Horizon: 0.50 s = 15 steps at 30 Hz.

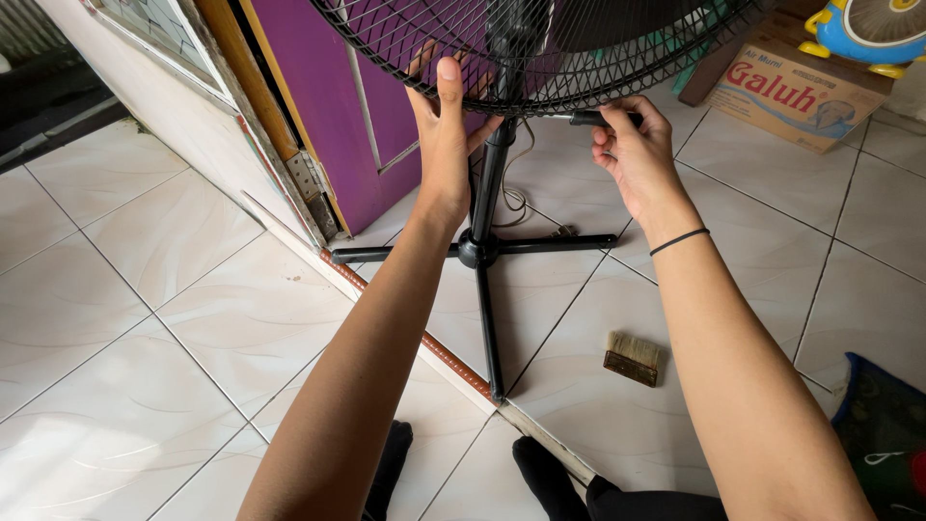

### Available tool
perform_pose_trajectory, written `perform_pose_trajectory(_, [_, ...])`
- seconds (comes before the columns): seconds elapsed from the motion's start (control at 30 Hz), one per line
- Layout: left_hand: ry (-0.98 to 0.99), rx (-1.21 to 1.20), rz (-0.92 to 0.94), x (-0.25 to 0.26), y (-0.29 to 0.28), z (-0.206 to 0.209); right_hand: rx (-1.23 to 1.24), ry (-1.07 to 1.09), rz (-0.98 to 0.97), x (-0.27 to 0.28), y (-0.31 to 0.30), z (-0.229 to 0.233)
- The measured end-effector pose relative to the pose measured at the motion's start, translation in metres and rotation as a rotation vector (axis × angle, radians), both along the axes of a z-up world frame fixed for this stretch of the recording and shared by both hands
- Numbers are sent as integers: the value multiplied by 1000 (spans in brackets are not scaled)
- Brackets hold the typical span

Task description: The person uses a screwdriver to loosen and remove the front grille of a standing electric fan, then detaches the fan blades from the motor hub. The front grille is placed on the floor, and the person continues to manipulate the central hub and blades.

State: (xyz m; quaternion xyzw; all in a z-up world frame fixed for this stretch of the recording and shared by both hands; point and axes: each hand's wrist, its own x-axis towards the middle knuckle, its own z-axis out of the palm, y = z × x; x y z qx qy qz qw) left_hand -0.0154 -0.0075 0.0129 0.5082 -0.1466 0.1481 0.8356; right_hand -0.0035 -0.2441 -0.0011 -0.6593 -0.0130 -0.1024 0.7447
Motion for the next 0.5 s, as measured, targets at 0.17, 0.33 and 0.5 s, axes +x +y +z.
perform_pose_trajectory(0.17, [-1, -1, 9, -2, 0, 1, 22, -14, 18, -1, 0, -1])
perform_pose_trajectory(0.33, [-3, 15, 3, -1, 0, 1, 8, -30, 27, -4, 0, 3])
perform_pose_trajectory(0.5, [5, 24, 0, -1, 0, 1, -13, -33, 21, -5, 1, 5])
